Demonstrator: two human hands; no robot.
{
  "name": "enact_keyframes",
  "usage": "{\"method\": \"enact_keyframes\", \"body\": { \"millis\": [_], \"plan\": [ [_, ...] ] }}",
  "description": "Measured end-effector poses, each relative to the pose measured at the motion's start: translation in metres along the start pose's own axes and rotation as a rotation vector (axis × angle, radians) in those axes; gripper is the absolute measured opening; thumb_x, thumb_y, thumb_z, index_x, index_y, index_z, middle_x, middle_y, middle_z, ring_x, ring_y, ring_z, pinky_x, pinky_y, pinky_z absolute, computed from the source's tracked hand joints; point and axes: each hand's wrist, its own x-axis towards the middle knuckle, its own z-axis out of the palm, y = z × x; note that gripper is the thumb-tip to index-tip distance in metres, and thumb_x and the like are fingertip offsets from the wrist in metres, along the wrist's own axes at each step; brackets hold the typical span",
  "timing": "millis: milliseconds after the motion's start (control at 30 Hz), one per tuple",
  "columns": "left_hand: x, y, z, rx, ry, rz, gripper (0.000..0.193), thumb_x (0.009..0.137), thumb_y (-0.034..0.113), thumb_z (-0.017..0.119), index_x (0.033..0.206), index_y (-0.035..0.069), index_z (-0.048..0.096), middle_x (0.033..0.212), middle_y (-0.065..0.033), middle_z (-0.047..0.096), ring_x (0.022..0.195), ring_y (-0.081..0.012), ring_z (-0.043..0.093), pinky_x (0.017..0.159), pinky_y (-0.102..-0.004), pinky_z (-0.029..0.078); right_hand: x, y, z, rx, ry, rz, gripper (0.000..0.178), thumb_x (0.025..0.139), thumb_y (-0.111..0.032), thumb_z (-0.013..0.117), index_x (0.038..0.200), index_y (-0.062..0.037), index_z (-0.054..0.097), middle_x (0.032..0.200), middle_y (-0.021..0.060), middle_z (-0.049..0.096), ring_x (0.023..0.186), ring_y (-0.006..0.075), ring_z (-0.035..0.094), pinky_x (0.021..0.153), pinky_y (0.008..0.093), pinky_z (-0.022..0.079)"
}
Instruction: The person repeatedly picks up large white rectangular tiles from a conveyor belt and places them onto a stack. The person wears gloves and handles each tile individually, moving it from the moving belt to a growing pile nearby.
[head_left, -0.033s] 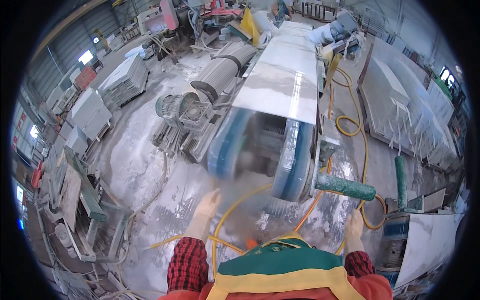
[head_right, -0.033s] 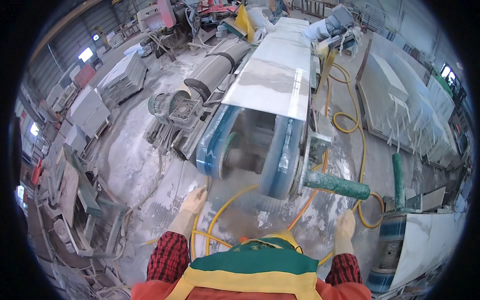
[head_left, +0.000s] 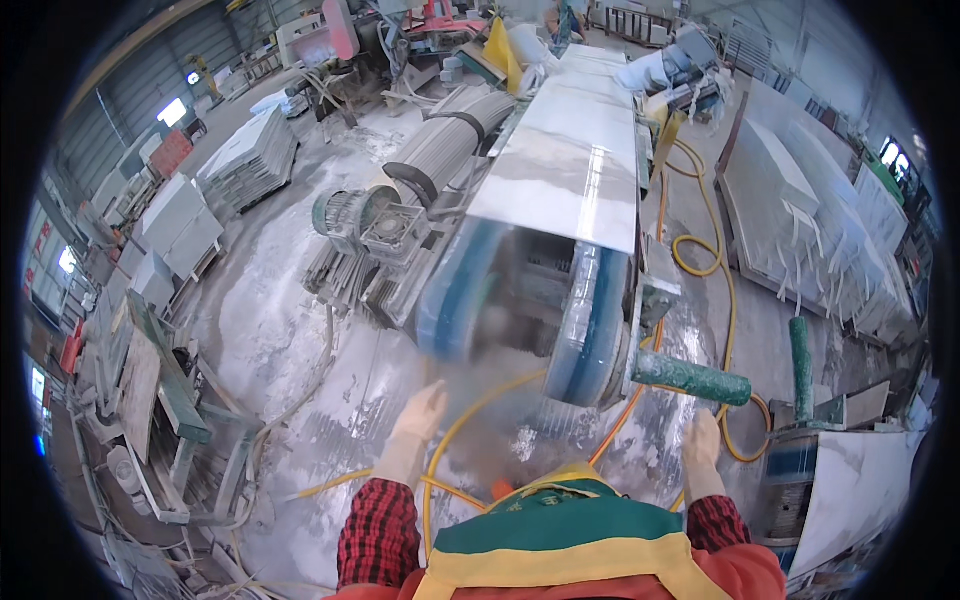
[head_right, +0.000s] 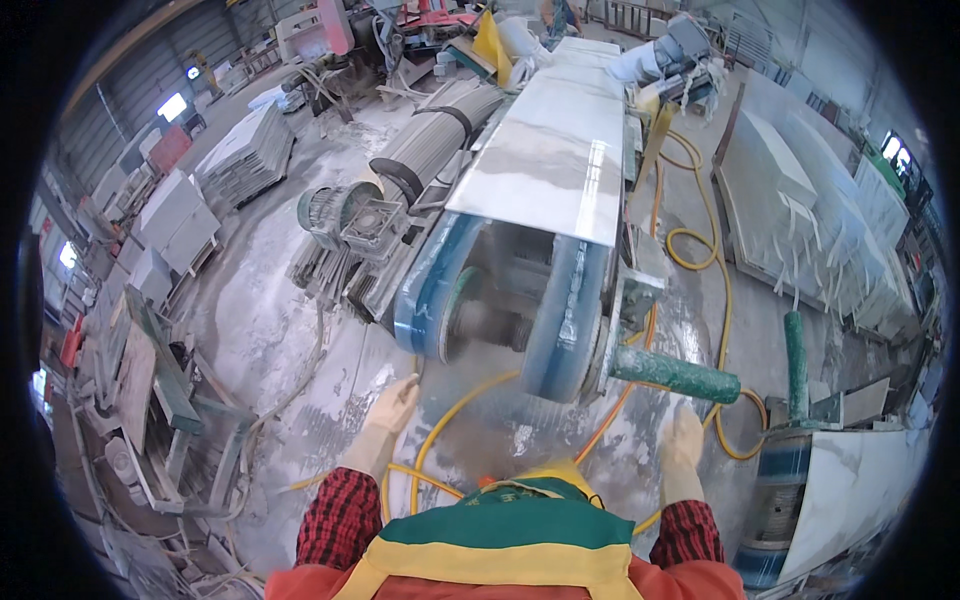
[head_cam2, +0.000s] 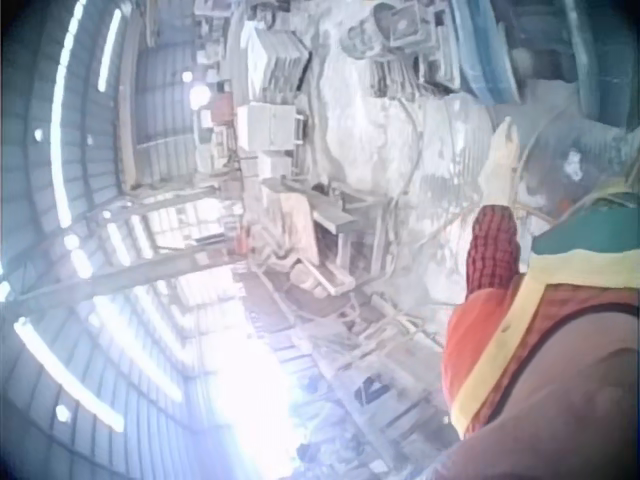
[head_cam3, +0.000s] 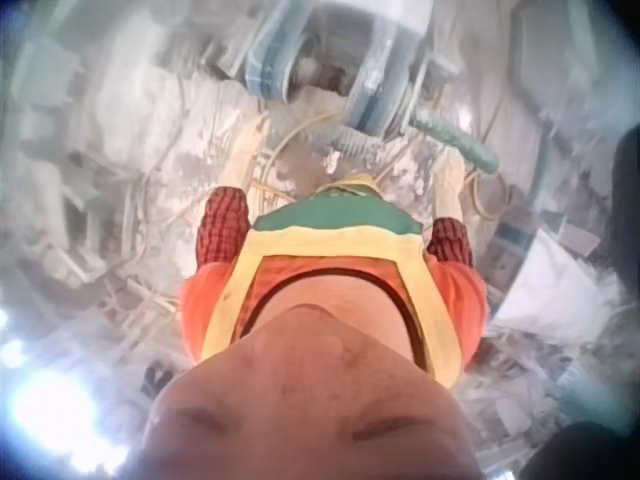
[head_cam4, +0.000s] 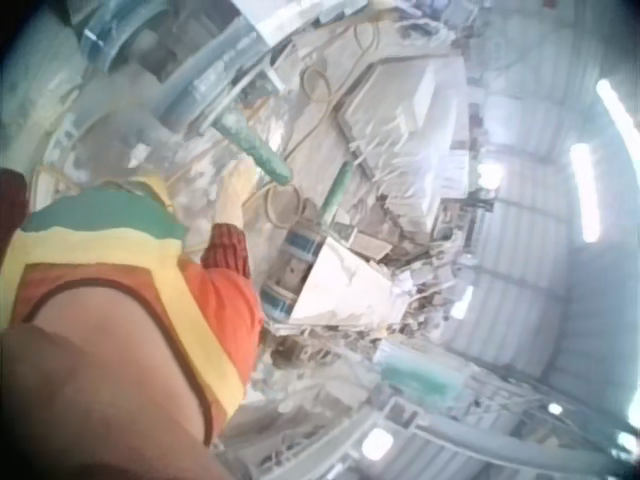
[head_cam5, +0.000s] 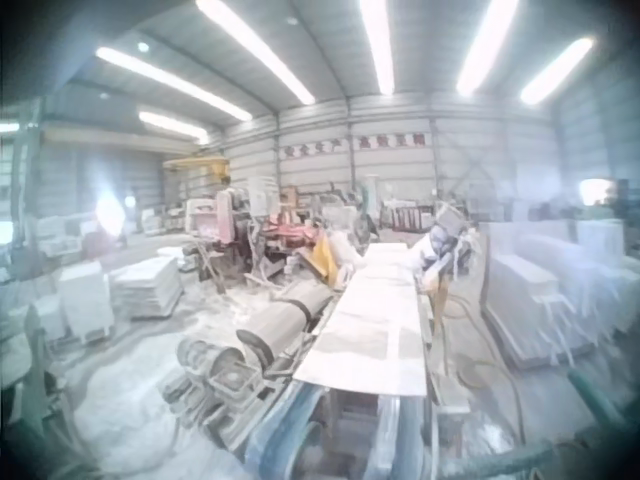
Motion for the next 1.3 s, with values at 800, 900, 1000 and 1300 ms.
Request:
{"method": "enact_keyframes", "body": {
  "millis": [800, 900, 1000, 1300],
  "plan": [
    [0.127, 0.037, -0.096, 0.289, 0.409, 0.387, 0.062, 0.098, 0.019, 0.073, 0.157, 0.010, 0.058, 0.154, -0.0282, 0.060, 0.141, -0.0467, 0.058, 0.121, -0.0527, 0.044, 0.337, -0.233, 0.147, 0.030, 0.456, -0.429, 0.064, 0.101, -0.027, 0.065, 0.156, 0.0016, 0.051, 0.160, 0.0293, 0.052, 0.151, 0.0481, 0.046, 0.131, 0.0564, 0.031],
    [0.194, 0.074, -0.091, 0.336, 0.323, 0.523, 0.063, 0.101, 0.023, 0.072, 0.160, 0.011, 0.055, 0.158, -0.0290, 0.056, 0.144, -0.0486, 0.054, 0.123, -0.0534, 0.041, 0.335, -0.235, 0.146, 0.061, 0.403, -0.395, 0.064, 0.100, -0.027, 0.066, 0.156, 0.0000, 0.052, 0.159, 0.0290, 0.053, 0.151, 0.0479, 0.046, 0.130, 0.0565, 0.032],
    [0.263, 0.111, -0.070, 0.302, 0.283, 0.684, 0.063, 0.102, 0.028, 0.070, 0.161, 0.012, 0.054, 0.160, -0.0296, 0.054, 0.145, -0.0488, 0.053, 0.124, -0.0553, 0.040, 0.333, -0.240, 0.127, 0.065, 0.445, -0.367, 0.059, 0.098, -0.028, 0.068, 0.150, -0.0012, 0.058, 0.155, 0.0286, 0.058, 0.147, 0.0485, 0.050, 0.128, 0.0565, 0.036],
    [0.372, 0.168, -0.032, 0.446, 0.296, 0.838, 0.057, 0.095, 0.031, 0.074, 0.147, 0.012, 0.064, 0.152, -0.0236, 0.055, 0.140, -0.0459, 0.050, 0.119, -0.0565, 0.039, 0.319, -0.257, 0.093, 0.072, 0.364, -0.381, 0.046, 0.096, -0.024, 0.071, 0.136, -0.0018, 0.067, 0.142, 0.0252, 0.066, 0.136, 0.0441, 0.059, 0.120, 0.0541, 0.044]
  ]
}}
